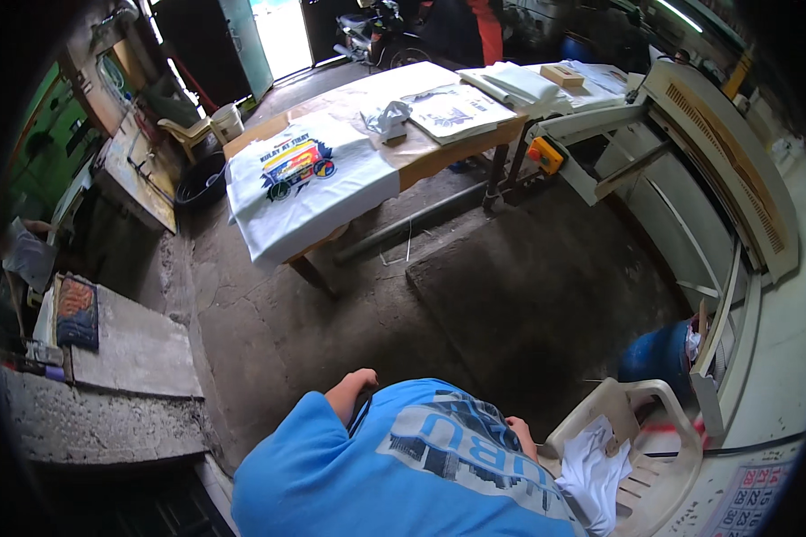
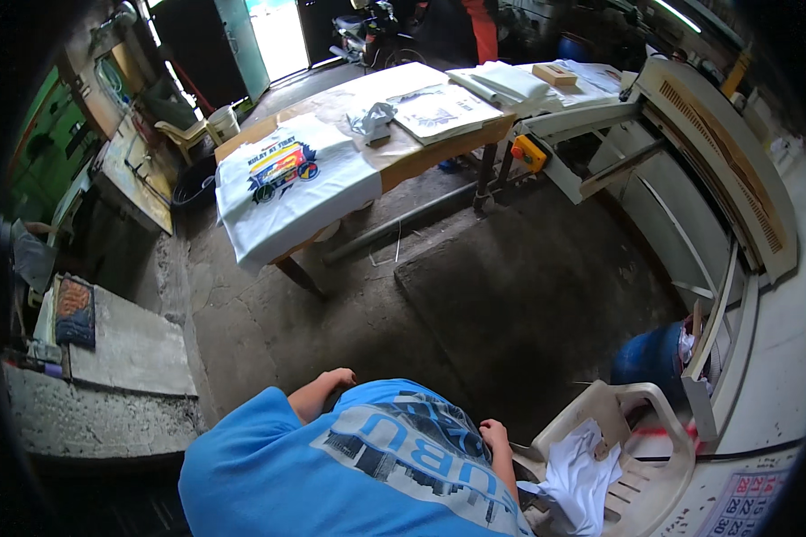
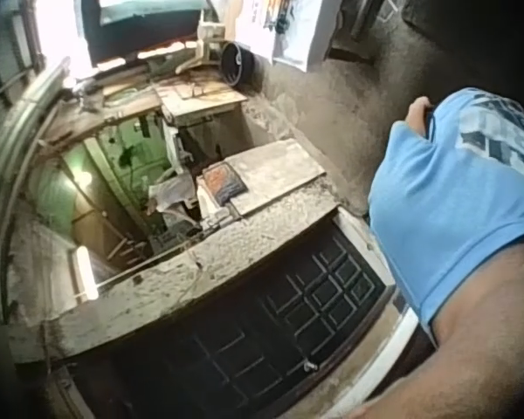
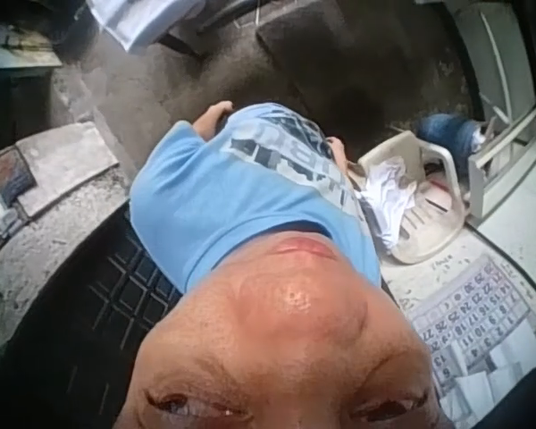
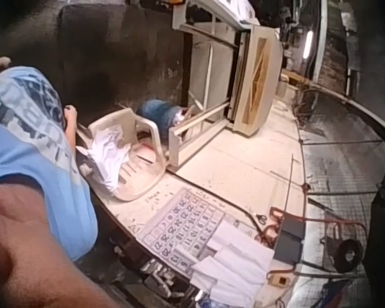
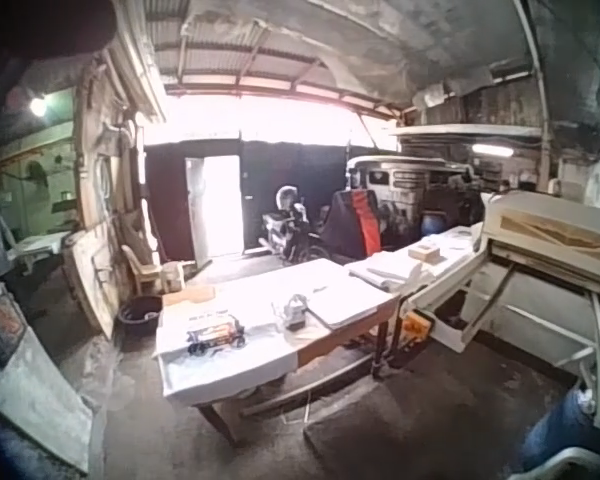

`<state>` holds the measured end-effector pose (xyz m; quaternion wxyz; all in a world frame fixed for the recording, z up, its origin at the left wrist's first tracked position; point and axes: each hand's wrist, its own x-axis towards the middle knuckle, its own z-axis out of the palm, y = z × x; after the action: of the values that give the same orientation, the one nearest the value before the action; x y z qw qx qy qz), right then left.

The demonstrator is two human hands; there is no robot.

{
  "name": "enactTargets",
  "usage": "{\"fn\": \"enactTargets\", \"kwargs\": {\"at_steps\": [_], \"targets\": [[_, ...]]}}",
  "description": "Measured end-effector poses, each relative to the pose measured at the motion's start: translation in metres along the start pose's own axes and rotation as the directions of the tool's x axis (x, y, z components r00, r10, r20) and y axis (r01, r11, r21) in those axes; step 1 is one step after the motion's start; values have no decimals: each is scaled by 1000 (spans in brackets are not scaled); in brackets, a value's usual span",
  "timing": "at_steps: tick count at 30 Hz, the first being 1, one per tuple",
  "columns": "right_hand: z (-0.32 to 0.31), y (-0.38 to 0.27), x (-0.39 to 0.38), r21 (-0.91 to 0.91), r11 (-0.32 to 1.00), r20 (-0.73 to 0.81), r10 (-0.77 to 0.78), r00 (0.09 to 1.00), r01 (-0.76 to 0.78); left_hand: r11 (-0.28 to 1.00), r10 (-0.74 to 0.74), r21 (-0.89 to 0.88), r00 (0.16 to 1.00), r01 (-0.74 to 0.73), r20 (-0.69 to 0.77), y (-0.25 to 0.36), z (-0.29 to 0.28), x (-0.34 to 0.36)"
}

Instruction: Printing designs onto white t-shirts using a printing machine.

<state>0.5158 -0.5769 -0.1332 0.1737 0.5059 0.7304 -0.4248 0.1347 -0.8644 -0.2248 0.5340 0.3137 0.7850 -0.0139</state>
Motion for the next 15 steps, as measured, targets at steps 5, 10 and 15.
{"fn": "enactTargets", "kwargs": {"at_steps": [5,10,15], "targets": [[-6,21,-4,185,983,23,6,1000,-10,992,101,-68,992,-106,-72,12,-26,4],[-37,78,-10,990,125,30,249,968,-63,955,87,-210,872,-211,-482,62,-114,8],[-124,26,-33,882,16,-391,582,713,470,59,-295,-664,623,-745,-725,201,-189,-21]]}}
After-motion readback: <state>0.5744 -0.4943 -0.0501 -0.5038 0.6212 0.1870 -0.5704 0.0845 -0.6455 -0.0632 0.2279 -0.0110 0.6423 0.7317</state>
